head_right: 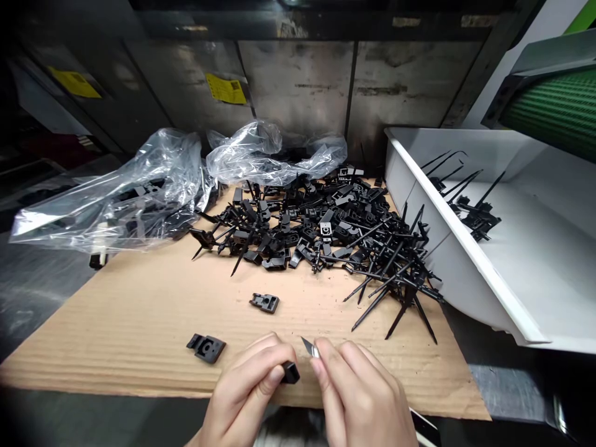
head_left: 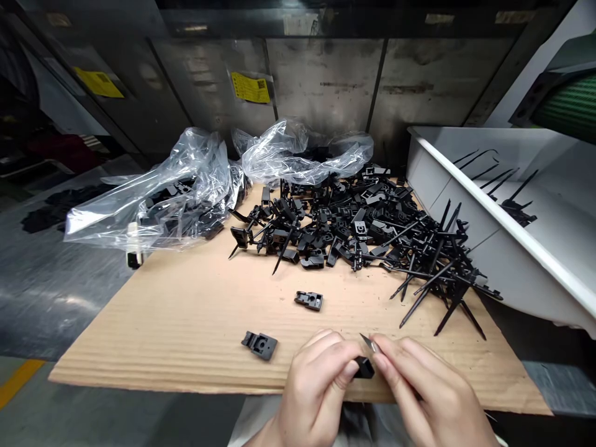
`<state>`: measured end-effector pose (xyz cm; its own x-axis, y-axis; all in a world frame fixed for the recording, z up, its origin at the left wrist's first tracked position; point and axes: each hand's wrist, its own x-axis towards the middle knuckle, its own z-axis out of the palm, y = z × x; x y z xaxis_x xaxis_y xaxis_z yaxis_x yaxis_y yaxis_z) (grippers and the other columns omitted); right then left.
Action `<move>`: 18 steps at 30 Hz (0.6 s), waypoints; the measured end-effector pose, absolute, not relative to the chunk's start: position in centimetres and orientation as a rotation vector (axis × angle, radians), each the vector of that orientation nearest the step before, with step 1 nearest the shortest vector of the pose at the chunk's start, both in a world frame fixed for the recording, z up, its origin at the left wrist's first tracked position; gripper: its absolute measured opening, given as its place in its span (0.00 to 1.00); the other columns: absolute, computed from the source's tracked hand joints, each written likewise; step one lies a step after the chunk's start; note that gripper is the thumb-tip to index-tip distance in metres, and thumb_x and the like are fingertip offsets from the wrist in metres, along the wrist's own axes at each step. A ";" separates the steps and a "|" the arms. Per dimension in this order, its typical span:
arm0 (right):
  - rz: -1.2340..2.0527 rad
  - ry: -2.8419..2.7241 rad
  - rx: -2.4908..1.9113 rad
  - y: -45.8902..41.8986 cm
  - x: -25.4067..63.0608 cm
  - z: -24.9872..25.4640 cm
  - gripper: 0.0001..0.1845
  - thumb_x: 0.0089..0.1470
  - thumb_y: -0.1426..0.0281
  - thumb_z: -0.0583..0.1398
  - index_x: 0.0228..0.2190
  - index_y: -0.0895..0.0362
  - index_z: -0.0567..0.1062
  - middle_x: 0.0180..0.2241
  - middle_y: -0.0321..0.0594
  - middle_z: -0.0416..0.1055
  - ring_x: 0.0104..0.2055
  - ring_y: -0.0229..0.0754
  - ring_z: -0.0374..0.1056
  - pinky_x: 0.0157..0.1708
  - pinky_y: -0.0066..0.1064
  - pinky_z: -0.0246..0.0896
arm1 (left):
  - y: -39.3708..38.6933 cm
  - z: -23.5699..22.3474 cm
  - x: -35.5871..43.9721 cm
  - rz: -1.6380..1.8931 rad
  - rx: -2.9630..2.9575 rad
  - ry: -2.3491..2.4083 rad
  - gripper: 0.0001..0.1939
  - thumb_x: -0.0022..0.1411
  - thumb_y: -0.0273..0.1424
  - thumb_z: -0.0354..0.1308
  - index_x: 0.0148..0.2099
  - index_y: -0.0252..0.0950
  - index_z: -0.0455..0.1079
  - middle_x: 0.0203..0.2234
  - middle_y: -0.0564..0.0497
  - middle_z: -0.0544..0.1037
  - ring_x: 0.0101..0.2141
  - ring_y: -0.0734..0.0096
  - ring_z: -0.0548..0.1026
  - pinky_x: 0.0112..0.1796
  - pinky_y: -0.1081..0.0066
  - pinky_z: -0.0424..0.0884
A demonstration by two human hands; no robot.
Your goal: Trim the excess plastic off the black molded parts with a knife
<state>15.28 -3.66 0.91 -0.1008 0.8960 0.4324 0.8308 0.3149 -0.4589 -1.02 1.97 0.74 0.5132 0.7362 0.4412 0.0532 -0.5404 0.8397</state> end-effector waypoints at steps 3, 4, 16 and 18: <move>0.200 -1.887 -1.555 -3.5 15.9 0.9 0.12 0.55 0.72 0.54 0.40 0.58 0.74 0.31 0.41 0.74 0.33 0.38 0.72 0.33 0.23 0.67 | 1.9 0.8 -0.9 1.033 1.912 0.718 0.12 0.67 0.31 0.42 0.33 0.36 0.63 0.22 0.52 0.63 0.25 0.71 0.64 0.29 0.73 0.60; 0.235 -1.869 -1.551 -3.6 16.0 1.1 0.12 0.55 0.72 0.55 0.40 0.57 0.74 0.32 0.41 0.74 0.34 0.38 0.72 0.34 0.21 0.67 | 1.9 0.8 -0.8 1.031 1.902 0.736 0.12 0.67 0.30 0.42 0.33 0.35 0.63 0.22 0.52 0.63 0.25 0.71 0.64 0.29 0.73 0.60; 0.849 -1.524 -1.427 -2.2 13.5 3.7 0.10 0.55 0.68 0.53 0.25 0.54 0.71 0.22 0.33 0.69 0.24 0.33 0.67 0.23 0.19 0.61 | 2.0 0.5 -0.9 0.943 1.909 0.701 0.11 0.64 0.26 0.44 0.34 0.35 0.67 0.22 0.48 0.70 0.25 0.66 0.69 0.30 0.71 0.63; 0.835 -1.474 -1.490 -2.0 13.2 3.5 0.13 0.55 0.66 0.52 0.22 0.55 0.69 0.18 0.32 0.65 0.20 0.31 0.63 0.18 0.18 0.56 | 2.0 0.4 -0.9 0.947 1.909 0.690 0.12 0.64 0.28 0.44 0.33 0.35 0.68 0.20 0.49 0.70 0.24 0.66 0.68 0.29 0.71 0.62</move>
<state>13.21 -2.01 3.50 0.0792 0.9911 0.1066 0.4179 0.0640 -0.9062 -0.91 2.01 0.37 0.5568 0.7568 0.3424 0.0939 -0.4669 0.8793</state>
